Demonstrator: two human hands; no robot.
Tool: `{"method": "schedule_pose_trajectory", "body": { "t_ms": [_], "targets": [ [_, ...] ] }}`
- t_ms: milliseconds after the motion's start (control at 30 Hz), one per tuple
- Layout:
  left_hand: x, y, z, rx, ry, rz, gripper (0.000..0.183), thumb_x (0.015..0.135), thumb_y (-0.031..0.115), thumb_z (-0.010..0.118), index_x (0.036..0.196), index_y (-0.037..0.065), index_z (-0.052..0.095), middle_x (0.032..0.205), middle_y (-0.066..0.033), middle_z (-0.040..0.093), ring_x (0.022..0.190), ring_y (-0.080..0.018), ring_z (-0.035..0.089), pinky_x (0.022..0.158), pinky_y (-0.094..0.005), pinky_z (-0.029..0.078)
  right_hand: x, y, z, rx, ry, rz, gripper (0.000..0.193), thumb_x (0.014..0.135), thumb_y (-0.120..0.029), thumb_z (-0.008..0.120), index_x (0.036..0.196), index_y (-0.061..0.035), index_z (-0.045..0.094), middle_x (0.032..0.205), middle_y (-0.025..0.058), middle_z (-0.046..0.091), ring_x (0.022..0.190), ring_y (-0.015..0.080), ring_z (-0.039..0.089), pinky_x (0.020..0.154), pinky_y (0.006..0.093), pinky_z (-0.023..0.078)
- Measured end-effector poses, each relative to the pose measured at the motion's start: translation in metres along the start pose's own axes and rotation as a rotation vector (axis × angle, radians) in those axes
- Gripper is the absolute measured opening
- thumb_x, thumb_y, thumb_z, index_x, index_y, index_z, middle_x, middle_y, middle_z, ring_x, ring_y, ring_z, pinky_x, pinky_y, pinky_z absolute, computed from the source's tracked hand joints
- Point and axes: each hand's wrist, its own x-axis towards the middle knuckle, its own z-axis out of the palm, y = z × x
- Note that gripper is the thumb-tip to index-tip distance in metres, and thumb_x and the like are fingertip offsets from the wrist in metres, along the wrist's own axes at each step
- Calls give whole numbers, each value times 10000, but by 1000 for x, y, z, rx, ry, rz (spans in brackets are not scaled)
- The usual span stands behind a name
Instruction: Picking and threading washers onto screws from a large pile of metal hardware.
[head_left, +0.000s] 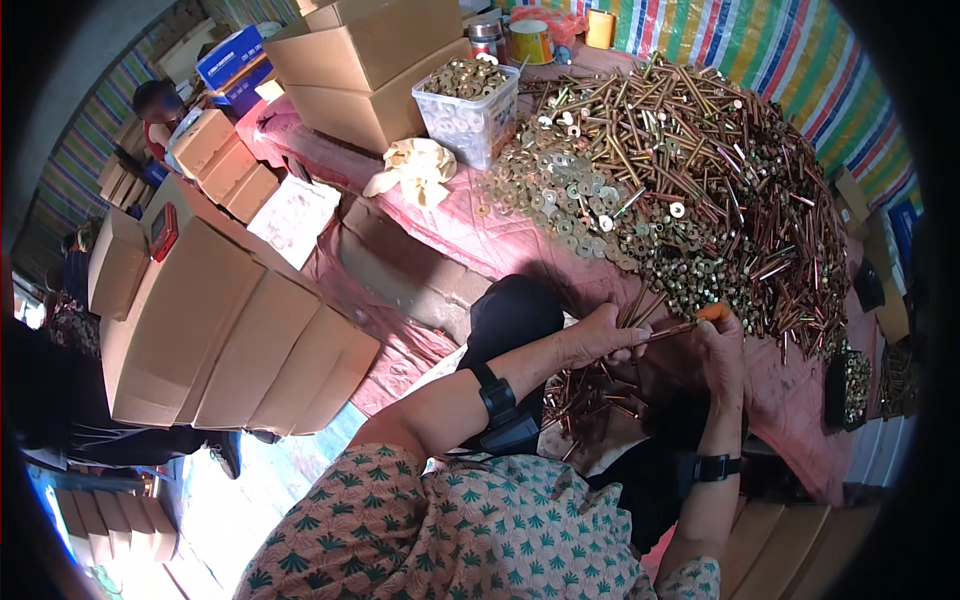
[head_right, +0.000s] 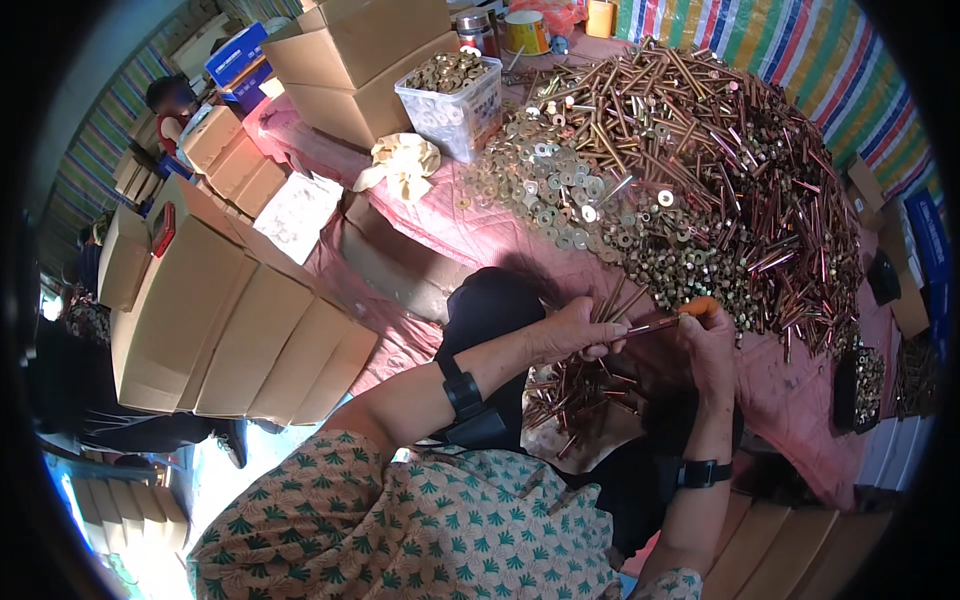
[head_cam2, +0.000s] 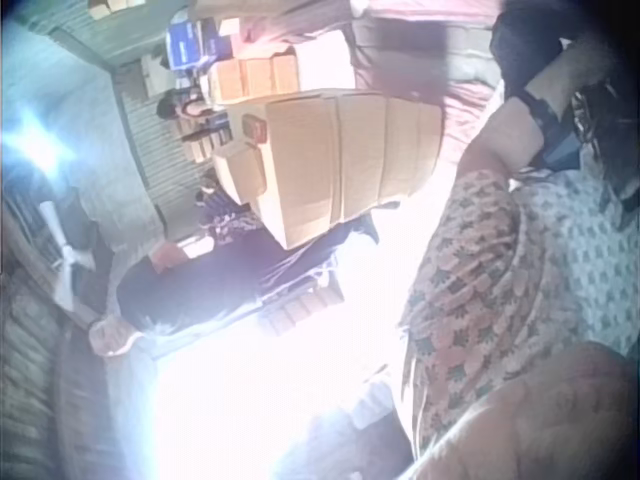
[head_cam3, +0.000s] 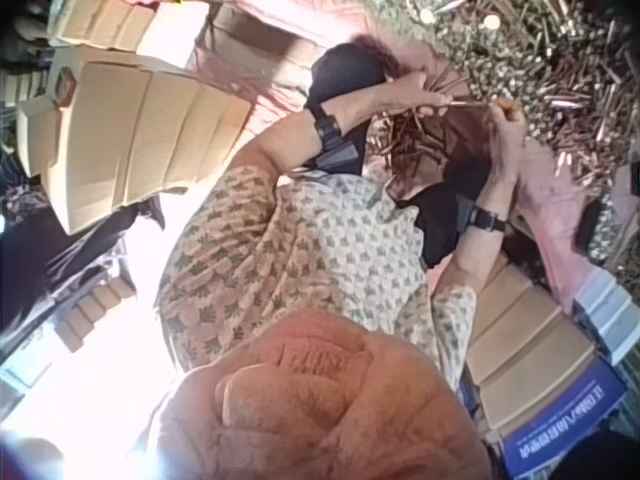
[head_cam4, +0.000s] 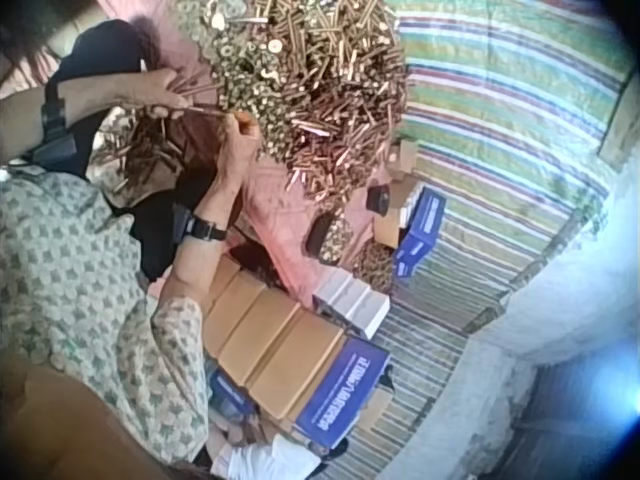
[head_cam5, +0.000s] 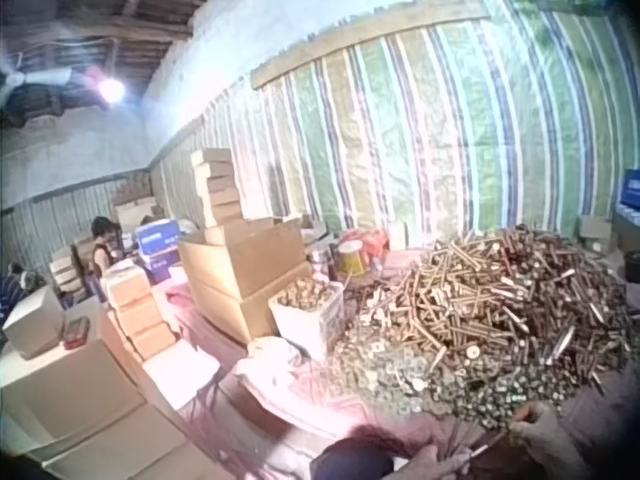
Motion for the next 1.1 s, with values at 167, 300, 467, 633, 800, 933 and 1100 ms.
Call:
{"method": "schedule_pose_trajectory", "body": {
  "t_ms": [167, 300, 467, 633, 800, 933, 1100],
  "targets": [
    [1, -1, -2, 3, 17, 9, 248, 909, 198, 639, 1068, 31, 545, 758, -53, 585, 501, -47, 421, 430, -193, 324, 1, -5, 10, -1, 11, 29, 196, 845, -155, 713, 986, -68, 609, 738, -63, 552, 599, 14, 471, 517, 157, 355],
    [1, -2, 3, 41, 53, 2, 242, 911, 195, 634, 1067, 32, 545, 760, -55, 585, 500, -49, 424, 433, -195, 329, 7, 7, 7, -121, 45, -97, 223, 852, -156, 701, 1032, -57, 617, 758, -62, 558, 651, 17, 492, 536, 158, 366],
    [2, -2, 3, 33, 79, 34, 225, 913, 192, 624, 1054, 33, 551, 760, -54, 583, 512, -48, 433, 436, -194, 337, -3, -7, 3, -12, 52, 81, 170, 875, -141, 661, 1027, -66, 649, 767, -64, 547, 657, 10, 460, 543, 163, 359],
    [-1, 2, 3, 72, 52, -15, 248, 906, 212, 636, 1059, 33, 556, 760, -44, 583, 518, -47, 438, 440, -188, 340, 0, 6, -10, -213, 78, 49, 118, 872, -140, 665, 961, -65, 643, 756, -64, 563, 629, 6, 466, 519, 167, 357],
    [-2, 0, 0, 66, 64, 3, 255, 903, 233, 646, 1045, 36, 567, 764, -36, 590, 521, -46, 443, 442, -186, 346, 3, 2, -3, -135, 82, 53, 115, 868, -131, 661, 965, -72, 639, 761, -71, 543, 605, 3, 423, 530, 162, 339],
    [-1, -3, -5, 89, 41, -18, 243, 908, 229, 641, 1039, 39, 568, 768, -38, 594, 523, -47, 447, 444, -188, 349, 3, -3, 8, -153, 110, 91, 182, 863, -117, 675, 1035, -66, 649, 763, -67, 546, 603, 2, 423, 528, 166, 346],
    [-3, 2, -1, 97, 59, -23, 215, 913, 218, 632, 1017, 43, 565, 772, -44, 599, 516, -48, 454, 449, -190, 357, 2, 6, -8, -92, 28, 60, 181, 866, -128, 678, 1032, -63, 649, 754, -64, 541, 594, 7, 422, 516, 161, 333]
  ]
}}
